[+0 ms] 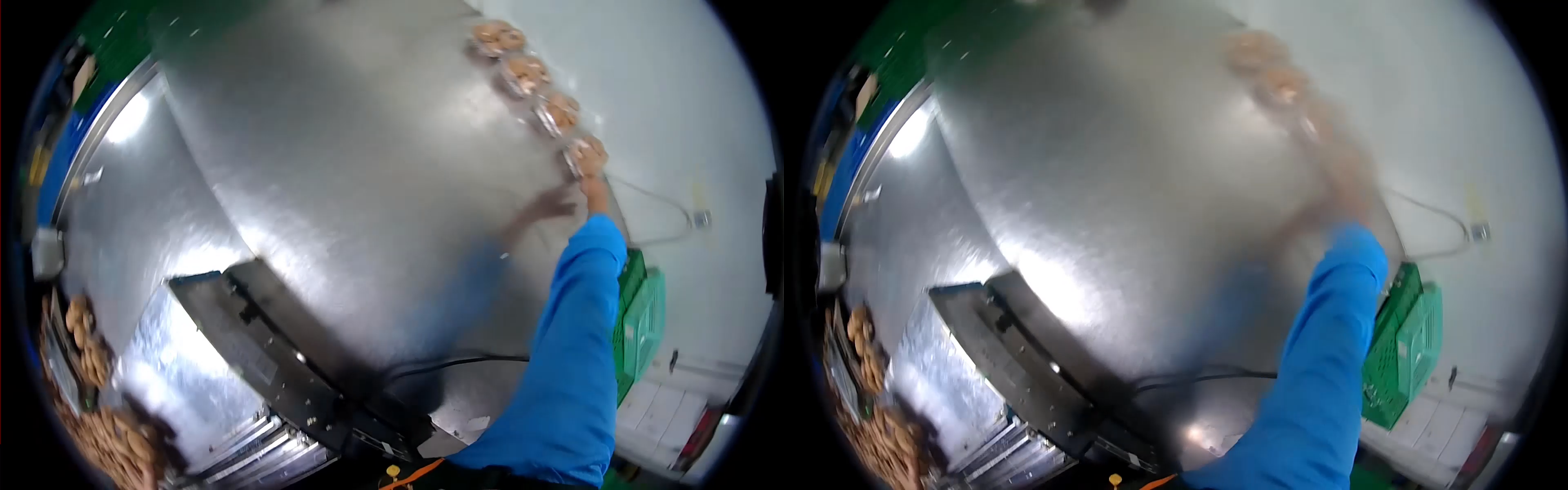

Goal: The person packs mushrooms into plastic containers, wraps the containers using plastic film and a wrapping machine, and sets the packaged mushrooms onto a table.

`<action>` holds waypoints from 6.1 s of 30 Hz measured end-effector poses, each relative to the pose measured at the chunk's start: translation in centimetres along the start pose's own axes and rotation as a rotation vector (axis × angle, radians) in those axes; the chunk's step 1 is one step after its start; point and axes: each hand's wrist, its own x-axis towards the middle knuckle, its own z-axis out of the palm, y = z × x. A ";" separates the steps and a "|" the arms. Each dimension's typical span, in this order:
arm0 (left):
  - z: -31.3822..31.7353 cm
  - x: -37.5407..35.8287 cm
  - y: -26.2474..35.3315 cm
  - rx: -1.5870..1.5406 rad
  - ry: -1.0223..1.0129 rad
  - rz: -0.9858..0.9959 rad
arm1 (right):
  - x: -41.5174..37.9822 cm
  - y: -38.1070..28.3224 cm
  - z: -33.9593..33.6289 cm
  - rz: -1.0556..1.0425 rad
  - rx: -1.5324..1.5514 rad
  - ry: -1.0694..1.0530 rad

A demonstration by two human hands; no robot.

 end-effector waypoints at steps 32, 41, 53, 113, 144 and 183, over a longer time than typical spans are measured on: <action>-4.3 -7.0 -8.9 -0.160 0.293 0.285 | -84.2 -28.6 7.3 -1.425 -0.034 -1.080; -5.1 -5.7 -8.9 -0.286 0.441 0.363 | -85.0 -31.2 8.4 -1.761 0.126 -1.012; -4.5 -3.2 -9.5 -0.346 0.642 0.530 | -85.2 -30.0 6.8 -1.541 0.285 -1.047; -0.8 -6.8 -7.8 -0.232 0.282 0.309 | -82.0 -28.3 11.8 -1.649 -0.211 -1.177; -1.3 -5.6 -7.4 -0.219 0.254 0.145 | -82.3 -30.1 11.6 -1.381 0.222 -1.454; 1.2 -19.2 -7.1 0.325 0.472 -0.331 | -77.1 -21.3 1.1 -1.435 -0.640 -0.686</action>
